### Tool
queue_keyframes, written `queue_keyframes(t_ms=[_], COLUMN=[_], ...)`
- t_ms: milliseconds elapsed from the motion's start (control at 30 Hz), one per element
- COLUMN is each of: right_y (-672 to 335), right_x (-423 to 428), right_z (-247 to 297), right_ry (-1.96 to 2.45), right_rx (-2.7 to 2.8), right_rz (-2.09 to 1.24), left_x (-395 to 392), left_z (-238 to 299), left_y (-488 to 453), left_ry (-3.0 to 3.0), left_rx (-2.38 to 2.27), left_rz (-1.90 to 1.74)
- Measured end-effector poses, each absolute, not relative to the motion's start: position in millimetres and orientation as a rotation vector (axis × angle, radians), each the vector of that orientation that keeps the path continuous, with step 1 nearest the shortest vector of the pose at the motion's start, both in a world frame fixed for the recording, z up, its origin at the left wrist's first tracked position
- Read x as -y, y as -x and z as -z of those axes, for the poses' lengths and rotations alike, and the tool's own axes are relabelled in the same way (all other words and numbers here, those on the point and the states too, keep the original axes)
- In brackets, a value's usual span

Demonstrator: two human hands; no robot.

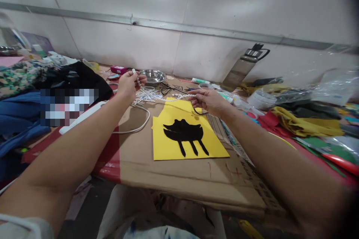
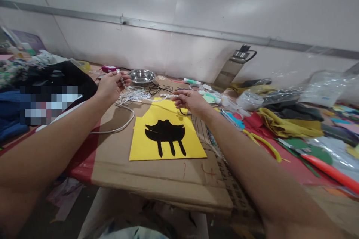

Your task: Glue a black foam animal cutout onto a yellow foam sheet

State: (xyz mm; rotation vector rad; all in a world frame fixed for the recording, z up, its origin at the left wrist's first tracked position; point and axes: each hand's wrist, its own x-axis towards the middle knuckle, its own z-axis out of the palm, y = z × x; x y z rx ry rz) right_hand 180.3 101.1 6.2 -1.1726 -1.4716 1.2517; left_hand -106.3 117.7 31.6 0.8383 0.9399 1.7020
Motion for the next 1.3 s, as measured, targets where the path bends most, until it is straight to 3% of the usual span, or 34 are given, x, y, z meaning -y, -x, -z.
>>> queue_keyframes(t_ms=[133,267,533,1000,1167,1300], right_y=[-182,-186,-185,-177,-177,-171], right_x=[-91,-89,-86,-75,-75,-72], right_z=[-3,0,2,-6,-8,-11], right_ry=[1.128,1.223,1.216,1.148,1.126,1.105], right_rx=[1.406,1.409,1.46,1.291,1.289,1.273], right_rz=[-1.29,-1.112,-0.907,-0.985,-0.986,-0.979], left_x=[-120,-121,-133,-128,-114,-91], left_z=[-29,-26,-10,-16,-33,-44], left_y=[107,107,130,133,109,63], left_ry=[-0.917,-1.005,-1.626,-1.845,-1.844,-1.949], left_rx=[-1.005,-1.228,-1.804,-1.692,-1.377,-1.178], left_rz=[-1.732,-1.735,-1.304,-1.525,-1.733,-1.434])
